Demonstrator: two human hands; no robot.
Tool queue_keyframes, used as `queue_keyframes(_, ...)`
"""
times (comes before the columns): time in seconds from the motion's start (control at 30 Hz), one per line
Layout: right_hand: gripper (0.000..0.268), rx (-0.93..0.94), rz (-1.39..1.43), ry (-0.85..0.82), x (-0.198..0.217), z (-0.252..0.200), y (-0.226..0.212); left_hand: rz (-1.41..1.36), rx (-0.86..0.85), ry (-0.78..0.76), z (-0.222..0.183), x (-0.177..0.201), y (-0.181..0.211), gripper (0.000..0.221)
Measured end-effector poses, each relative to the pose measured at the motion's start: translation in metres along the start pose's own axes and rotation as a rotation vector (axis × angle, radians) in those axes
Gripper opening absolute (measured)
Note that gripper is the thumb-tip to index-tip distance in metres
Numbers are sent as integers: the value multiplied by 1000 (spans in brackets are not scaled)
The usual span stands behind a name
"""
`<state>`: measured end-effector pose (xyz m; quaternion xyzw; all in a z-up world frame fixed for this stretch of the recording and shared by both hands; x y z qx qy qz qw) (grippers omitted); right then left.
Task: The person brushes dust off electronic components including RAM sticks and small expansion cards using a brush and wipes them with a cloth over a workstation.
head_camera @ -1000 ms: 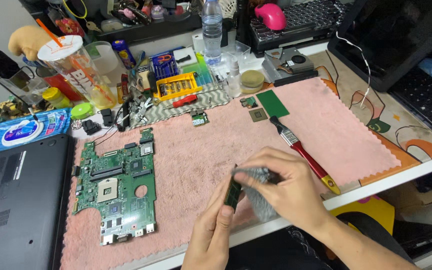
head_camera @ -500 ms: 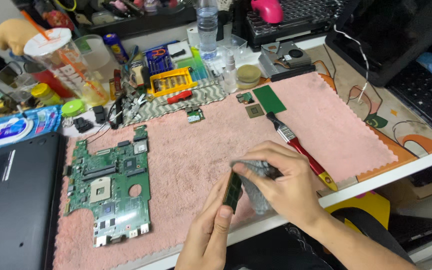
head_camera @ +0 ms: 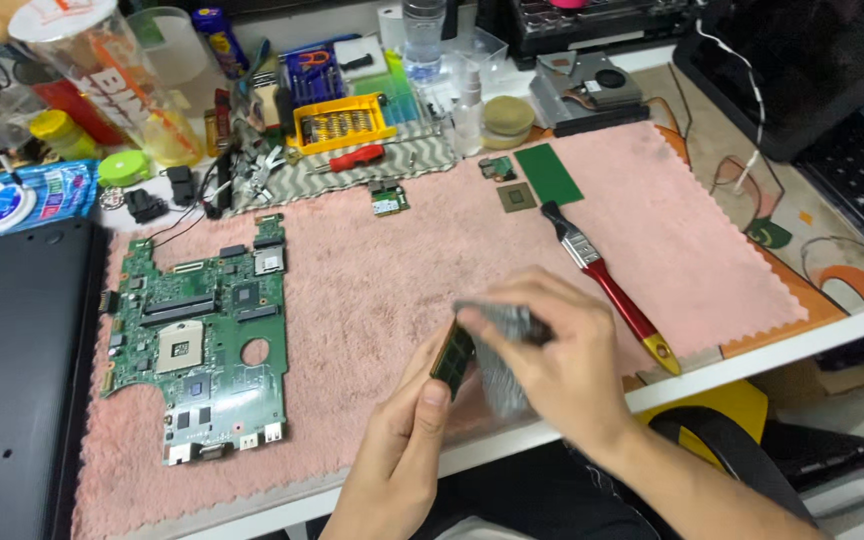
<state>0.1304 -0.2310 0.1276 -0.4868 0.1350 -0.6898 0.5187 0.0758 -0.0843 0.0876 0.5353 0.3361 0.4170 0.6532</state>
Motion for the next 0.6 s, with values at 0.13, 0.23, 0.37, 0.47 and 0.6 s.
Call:
queue_keyframes(0.13, 17, 55, 69, -68, -6, 1, -7, 4, -7, 26, -5, 8, -11, 74)
queue_keyframes(0.23, 21, -135, 123, -8, 8, 8, 16, -100, 16, 47, -1, 6, -23, 70)
queue_keyframes(0.37, 32, -516, 325, 26, 19, 3, 34, -714, -83, 8, 0, 2, -38, 70)
queue_keyframes(0.47, 37, -695, 337, -51, 20, -1, 40, -809, -168, 9, 0, 6, -38, 78)
queue_keyframes(0.6, 39, -785, 310, -375, 4, -6, 29, -740, -136, 46, -3, 14, -39, 93)
Point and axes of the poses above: each hand's wrist, its own z-axis towards the middle knuckle, its own x-axis out of the back of the hand, y = z × x, the point moved 8 cm from there along z, towards the middle knuckle, and after that the axes turned 10 degrees about -y, right-handed, at the moved point
